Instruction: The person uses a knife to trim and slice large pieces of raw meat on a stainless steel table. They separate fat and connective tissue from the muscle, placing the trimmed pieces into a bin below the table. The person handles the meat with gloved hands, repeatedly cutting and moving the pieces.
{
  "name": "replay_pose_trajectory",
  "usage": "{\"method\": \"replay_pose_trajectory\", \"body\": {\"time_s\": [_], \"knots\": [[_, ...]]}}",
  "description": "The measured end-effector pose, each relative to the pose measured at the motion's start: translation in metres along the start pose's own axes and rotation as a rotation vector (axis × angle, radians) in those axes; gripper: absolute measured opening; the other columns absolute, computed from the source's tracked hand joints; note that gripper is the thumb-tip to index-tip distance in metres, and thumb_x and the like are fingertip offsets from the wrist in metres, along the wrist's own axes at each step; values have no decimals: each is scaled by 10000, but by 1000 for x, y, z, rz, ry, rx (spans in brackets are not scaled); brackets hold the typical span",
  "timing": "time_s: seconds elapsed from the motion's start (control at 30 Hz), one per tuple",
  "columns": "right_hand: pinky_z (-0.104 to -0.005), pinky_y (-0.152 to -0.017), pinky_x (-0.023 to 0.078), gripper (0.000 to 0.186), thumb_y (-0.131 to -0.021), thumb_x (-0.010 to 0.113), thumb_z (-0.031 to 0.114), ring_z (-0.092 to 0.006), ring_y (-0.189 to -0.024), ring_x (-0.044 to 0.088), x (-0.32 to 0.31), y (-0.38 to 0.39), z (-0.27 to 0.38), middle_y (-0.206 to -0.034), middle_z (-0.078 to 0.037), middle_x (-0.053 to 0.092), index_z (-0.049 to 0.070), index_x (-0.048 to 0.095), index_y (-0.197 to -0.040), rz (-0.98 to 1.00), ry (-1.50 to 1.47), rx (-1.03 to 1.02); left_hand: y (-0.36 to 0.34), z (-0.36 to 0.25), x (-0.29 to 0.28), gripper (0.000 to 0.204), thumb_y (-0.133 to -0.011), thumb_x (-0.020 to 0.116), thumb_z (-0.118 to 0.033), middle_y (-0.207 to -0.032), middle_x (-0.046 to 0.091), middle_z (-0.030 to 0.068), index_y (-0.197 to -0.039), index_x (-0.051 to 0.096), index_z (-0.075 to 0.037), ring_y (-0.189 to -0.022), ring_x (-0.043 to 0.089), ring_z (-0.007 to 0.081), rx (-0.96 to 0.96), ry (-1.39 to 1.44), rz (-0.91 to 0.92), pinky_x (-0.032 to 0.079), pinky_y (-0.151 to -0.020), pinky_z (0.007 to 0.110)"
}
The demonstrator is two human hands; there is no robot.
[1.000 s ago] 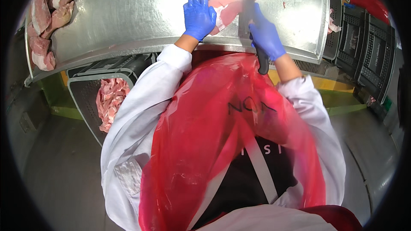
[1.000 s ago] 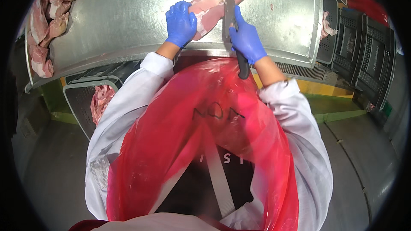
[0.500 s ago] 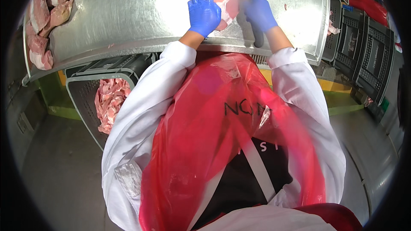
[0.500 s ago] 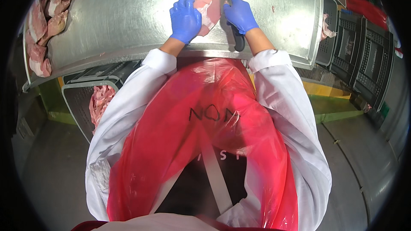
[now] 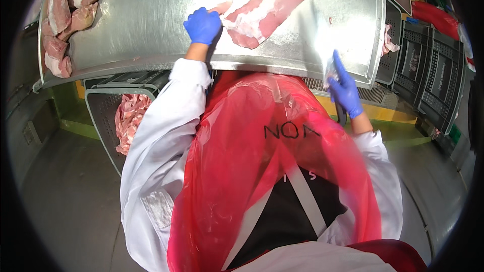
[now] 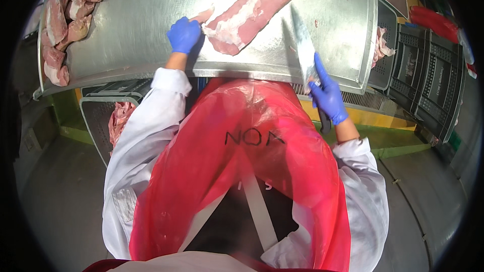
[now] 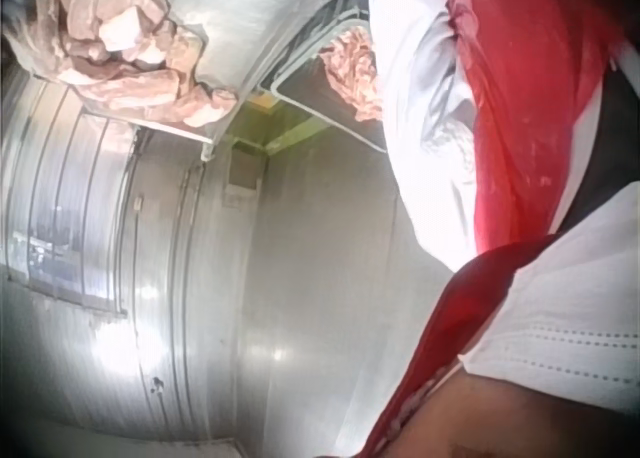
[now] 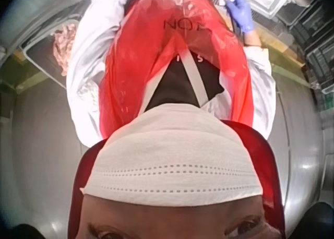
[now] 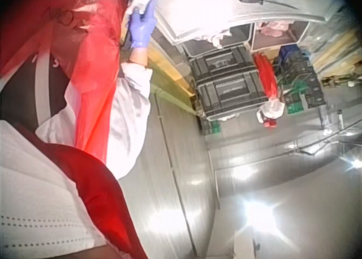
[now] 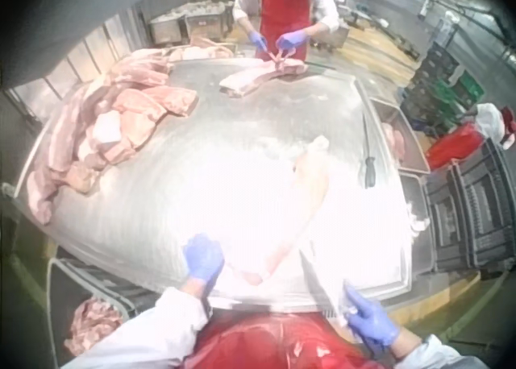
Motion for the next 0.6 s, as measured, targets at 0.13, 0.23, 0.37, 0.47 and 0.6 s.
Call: {"method": "replay_pose_trajectory", "body": {"time_s": [0.13, 0.23, 0.37, 0.47, 0.6], "knots": [[-228, -531, 459, 754, -955, 538, 37, -52, -588, 499, -26, -66, -9, -842, -11, 630, 252, 236, -1612, -171, -104, -196, 3, -109, -37, 533, -769, 710, -458, -907, 705, 224, -960, 668, 38, -852, 697, 381, 218, 55, 76, 557, -771, 441], [-247, -549, 483, 767, -947, 534, 43, -63, -566, 496, -12, -101, 16, -807, -10, 609, 225, 212, -1618, -150, -168, -241, -4, -160, 18, 586, -705, 778, -461, -969, 699, 234, -1006, 653, 26, -971, 681, 379, 281, 58, 81, 541, -868, 398], [-278, -562, 534, 764, -948, 550, 66, -94, -541, 545, -2, -138, 15, -778, -50, 629, 216, 208, -1615, -188, -40, -260, -27, -180, 33, 440, -701, 769, -325, -988, 718, 221, -997, 680, -12, -953, 710, 327, 98, 101, 278, 563, -831, 380], [-301, -597, 539, 736, -949, 562, 152, -118, -631, 609, 9, -140, 29, -847, -80, 654, 179, 232, -1607, -130, -17, -211, -35, -172, 35, 296, -709, 746, -247, -960, 731, 209, -915, 714, -38, -921, 724, 315, -26, 190, 321, 571, -809, 370], [-299, -619, 539, 747, -950, 550, 138, -121, -630, 609, 14, -154, 27, -858, -74, 653, 187, 211, -1614, -49, -55, -258, -58, -117, 24, 245, -789, 640, -201, -877, 737, 171, -919, 750, -26, -856, 724, 248, 33, 162, 131, 559, -762, 346]]}}
Point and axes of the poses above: each hand's wrist, its own y-axis away from the middle knuckle, its own x-axis out of the palm, z = x × y, the point moved 4 cm from there along -y, towards the middle knuckle
